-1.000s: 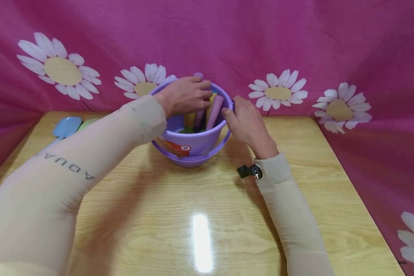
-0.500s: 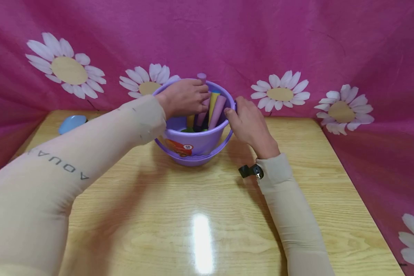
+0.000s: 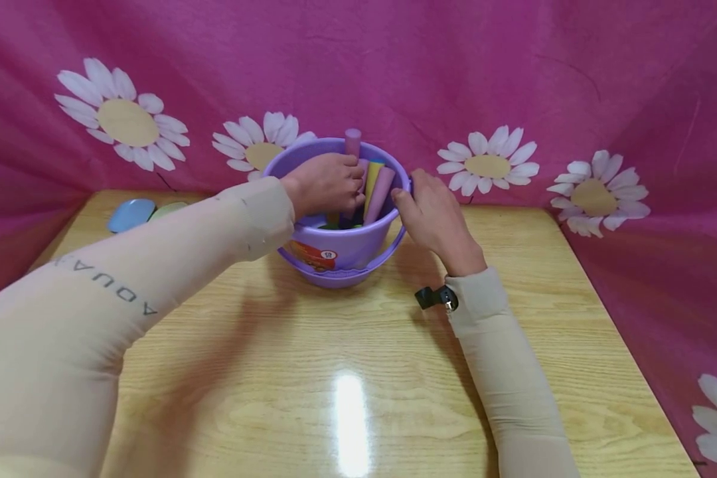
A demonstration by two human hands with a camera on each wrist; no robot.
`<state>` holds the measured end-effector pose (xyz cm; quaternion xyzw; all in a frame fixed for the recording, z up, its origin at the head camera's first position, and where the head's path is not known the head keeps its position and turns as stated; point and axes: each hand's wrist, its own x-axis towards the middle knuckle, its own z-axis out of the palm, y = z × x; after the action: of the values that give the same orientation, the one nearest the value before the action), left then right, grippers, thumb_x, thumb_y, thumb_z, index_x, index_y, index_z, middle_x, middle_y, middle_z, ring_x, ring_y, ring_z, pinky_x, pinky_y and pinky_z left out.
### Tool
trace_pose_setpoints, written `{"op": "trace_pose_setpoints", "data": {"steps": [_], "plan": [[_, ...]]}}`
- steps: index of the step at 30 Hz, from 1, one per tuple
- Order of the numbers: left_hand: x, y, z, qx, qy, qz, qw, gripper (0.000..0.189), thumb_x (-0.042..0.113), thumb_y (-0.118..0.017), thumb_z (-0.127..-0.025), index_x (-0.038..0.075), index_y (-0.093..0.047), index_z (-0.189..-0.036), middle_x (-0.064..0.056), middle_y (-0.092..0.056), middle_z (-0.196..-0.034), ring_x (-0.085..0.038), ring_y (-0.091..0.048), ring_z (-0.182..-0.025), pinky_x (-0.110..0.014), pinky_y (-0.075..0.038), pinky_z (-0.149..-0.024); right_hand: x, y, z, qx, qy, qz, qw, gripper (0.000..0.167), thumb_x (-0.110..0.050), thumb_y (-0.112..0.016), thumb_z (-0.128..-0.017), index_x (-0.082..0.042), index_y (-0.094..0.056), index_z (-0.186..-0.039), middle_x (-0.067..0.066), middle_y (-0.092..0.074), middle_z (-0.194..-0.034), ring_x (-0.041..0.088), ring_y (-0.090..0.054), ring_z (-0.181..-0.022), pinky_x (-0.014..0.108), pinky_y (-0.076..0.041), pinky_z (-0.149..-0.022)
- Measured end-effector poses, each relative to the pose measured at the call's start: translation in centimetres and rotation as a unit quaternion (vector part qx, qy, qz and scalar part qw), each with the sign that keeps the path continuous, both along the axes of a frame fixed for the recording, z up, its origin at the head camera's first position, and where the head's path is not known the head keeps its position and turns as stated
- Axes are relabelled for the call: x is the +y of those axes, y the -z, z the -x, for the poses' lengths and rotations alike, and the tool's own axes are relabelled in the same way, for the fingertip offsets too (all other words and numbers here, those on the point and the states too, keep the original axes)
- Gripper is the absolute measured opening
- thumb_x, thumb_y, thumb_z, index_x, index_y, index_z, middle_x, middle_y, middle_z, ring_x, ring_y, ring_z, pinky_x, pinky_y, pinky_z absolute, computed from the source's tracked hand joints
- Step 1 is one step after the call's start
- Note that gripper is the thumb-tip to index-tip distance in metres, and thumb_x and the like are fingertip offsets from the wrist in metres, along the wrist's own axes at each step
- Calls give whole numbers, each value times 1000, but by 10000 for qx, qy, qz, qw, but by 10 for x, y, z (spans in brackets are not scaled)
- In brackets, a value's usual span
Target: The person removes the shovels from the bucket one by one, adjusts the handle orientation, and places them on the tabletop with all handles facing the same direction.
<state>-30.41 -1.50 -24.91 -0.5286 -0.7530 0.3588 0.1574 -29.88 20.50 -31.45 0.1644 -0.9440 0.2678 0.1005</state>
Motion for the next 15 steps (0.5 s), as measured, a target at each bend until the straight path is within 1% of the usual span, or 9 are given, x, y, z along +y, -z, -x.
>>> {"op": "trace_pose_setpoints", "data": {"steps": [5, 8, 10, 15], "plan": [[2, 1, -3, 73, -27, 153, 9999, 25, 13, -55, -99, 15, -77, -111, -8, -78, -116, -29, -65, -113, -37, -44, -101, 1, 0, 1, 42, 7, -9, 10000, 43, -42, -40, -100, -2, -53, -107, 16, -54, -94, 34, -54, -92, 47, -45, -81], [4, 1, -5, 97, -92, 350, 9993, 26, 14, -55, -101, 16, -78, -112, -6, -78, -117, -29, -65, -114, -37, -43, -104, 1, 0, 0, 46, -3, -1, 10000, 43, -42, -40, -100, -1, -53, -106, 16, -54, -94, 33, -54, -91, 46, -45, -80], [4, 2, -6, 36, -178, 482, 9987, 26, 14, -55, -101, 17, -80, -109, -6, -79, -113, -28, -66, -112, -37, -43, -103, 1, 0, 0, 40, -6, -6, 10000, 43, -42, -40, -100, -2, -54, -107, 16, -54, -94, 33, -54, -91, 46, -45, -80], [4, 4, -9, -130, -500, 736, 9959, 27, 15, -55, -101, 21, -81, -104, -4, -80, -105, -24, -69, -103, -36, -44, -95, 1, 1, 0, 33, -9, -3, 10000, 43, -42, -40, -100, -2, -53, -107, 16, -54, -94, 33, -54, -91, 46, -45, -79]]}}
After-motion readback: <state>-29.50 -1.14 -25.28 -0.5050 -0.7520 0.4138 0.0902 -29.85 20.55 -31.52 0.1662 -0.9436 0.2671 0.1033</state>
